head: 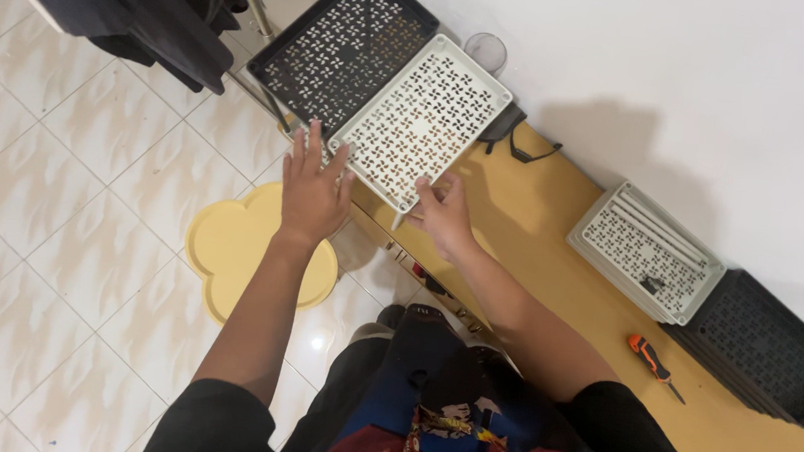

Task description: The person assembles a small plastic stool by inserting white legs into a white tray and then attaching black legs to a black tray. They use a screwdriver to tighten the connections and stack the assembled trays on the table.

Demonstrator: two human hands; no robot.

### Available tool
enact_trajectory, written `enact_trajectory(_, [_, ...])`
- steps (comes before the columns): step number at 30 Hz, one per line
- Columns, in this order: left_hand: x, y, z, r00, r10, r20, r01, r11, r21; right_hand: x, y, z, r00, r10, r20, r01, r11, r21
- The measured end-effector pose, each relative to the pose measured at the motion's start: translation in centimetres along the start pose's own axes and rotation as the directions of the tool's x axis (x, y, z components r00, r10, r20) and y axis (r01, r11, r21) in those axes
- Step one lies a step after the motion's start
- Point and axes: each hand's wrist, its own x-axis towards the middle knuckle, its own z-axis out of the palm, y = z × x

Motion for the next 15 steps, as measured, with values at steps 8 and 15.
enact_trajectory(8, [0.2,0.9,-0.6,0.999,-0.014,0.053,0.012,0.999,0.039,0.0,1.2,-2.0,0.998,-0.048,0.037,0.055,0.968,-0.243])
enact_trajectory(15, [-3.2,5.7,-0.7,0.964,0.17,-0.206,-0.223,0.937,-0.27,-2.4,8.0,-11.2,0.959,-0.13,0.25,0.241,0.837,-0.49])
